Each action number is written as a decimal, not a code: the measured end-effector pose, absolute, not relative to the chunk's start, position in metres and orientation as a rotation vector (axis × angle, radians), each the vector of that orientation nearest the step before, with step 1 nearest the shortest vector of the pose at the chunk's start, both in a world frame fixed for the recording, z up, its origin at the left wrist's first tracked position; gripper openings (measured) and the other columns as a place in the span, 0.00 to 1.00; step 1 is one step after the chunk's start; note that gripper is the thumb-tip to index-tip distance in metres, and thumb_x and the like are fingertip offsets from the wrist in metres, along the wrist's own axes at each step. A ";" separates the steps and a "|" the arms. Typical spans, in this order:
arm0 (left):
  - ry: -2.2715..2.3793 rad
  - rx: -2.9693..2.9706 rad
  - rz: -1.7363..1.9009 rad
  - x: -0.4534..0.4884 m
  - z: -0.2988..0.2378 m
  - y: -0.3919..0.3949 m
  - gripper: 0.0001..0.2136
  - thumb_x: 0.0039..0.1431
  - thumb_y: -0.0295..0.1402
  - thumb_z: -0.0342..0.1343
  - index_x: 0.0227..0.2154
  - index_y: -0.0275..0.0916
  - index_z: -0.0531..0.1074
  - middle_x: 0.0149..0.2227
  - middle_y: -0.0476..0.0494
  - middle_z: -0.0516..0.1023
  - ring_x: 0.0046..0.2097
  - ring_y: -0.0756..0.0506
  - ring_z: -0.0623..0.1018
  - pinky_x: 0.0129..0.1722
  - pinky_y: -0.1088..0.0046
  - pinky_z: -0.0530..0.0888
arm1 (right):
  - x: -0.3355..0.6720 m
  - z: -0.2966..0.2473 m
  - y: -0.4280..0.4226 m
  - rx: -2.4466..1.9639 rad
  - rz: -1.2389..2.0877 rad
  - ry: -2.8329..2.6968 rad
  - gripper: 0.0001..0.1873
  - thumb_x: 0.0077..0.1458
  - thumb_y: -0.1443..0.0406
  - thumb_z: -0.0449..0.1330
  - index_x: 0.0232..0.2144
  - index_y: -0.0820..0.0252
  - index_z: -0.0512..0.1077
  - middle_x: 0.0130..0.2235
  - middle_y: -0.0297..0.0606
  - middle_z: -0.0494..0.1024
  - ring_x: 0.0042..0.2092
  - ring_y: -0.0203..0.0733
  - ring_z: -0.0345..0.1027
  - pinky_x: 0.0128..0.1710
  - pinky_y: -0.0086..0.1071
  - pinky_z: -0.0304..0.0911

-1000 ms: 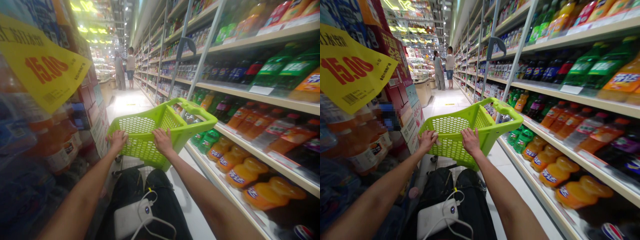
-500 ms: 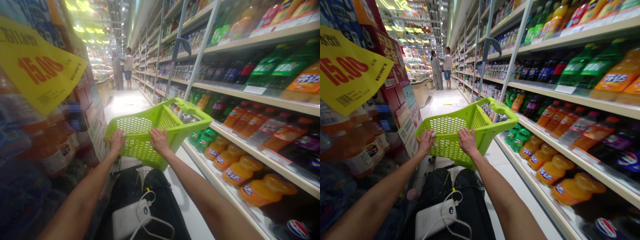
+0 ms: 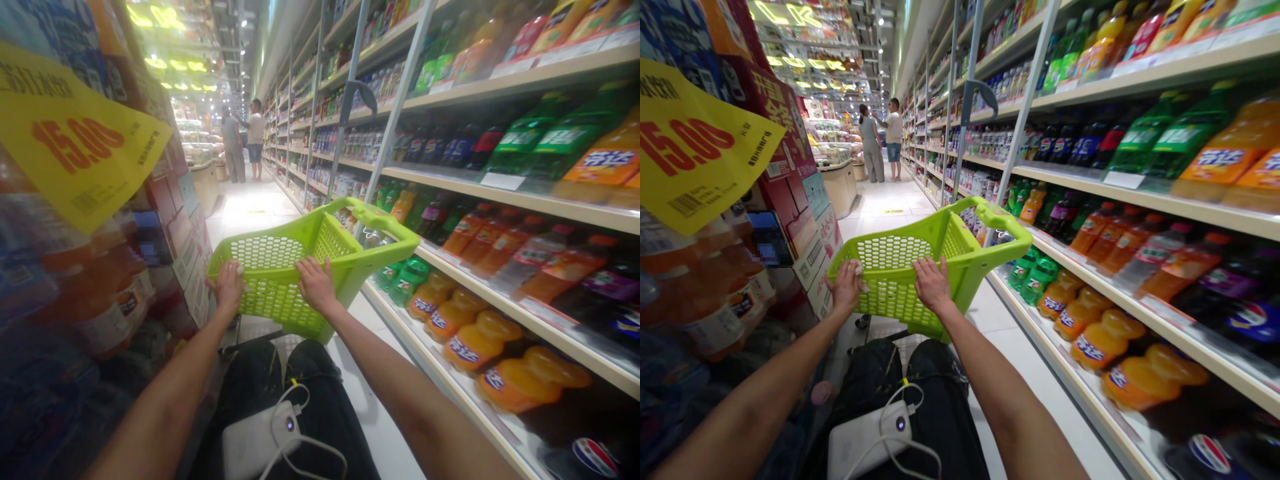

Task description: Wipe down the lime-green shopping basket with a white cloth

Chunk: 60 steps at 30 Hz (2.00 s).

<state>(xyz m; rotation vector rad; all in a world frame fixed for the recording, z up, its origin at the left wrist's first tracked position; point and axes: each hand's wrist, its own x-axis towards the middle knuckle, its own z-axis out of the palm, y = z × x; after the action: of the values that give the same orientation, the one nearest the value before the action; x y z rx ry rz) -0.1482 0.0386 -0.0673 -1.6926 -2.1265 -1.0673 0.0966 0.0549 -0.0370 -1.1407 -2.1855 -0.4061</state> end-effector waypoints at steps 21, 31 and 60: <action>-2.005 -1.903 -0.996 -0.113 -0.059 0.038 0.20 0.57 0.26 0.42 0.53 0.44 0.63 0.58 0.41 0.64 0.59 0.44 0.62 0.61 0.49 0.42 | 0.102 -0.038 0.055 -1.150 -0.461 -2.223 0.24 0.53 0.68 0.50 0.54 0.62 0.61 0.56 0.45 0.66 0.60 0.49 0.51 0.60 0.54 0.30; -2.124 -1.665 -1.174 -0.144 -0.066 0.041 0.19 0.58 0.26 0.40 0.52 0.40 0.64 0.57 0.39 0.65 0.58 0.42 0.64 0.59 0.48 0.51 | 0.100 -0.038 0.053 -1.111 -0.439 -2.203 0.25 0.52 0.70 0.50 0.54 0.63 0.62 0.57 0.45 0.64 0.61 0.49 0.49 0.61 0.53 0.29; -1.894 -2.098 -0.974 -0.061 -0.050 0.036 0.20 0.59 0.28 0.40 0.55 0.41 0.60 0.60 0.40 0.60 0.61 0.45 0.59 0.60 0.49 0.47 | 0.091 -0.036 0.053 -1.127 -0.388 -2.107 0.26 0.52 0.70 0.49 0.55 0.64 0.61 0.57 0.46 0.63 0.60 0.47 0.51 0.61 0.51 0.31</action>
<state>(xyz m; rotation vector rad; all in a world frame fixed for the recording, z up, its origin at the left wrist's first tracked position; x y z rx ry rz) -0.0606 0.0365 -0.0502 -2.0980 -1.8937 -0.9744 0.0913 0.0532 -0.0362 -1.1272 -2.1074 -0.3877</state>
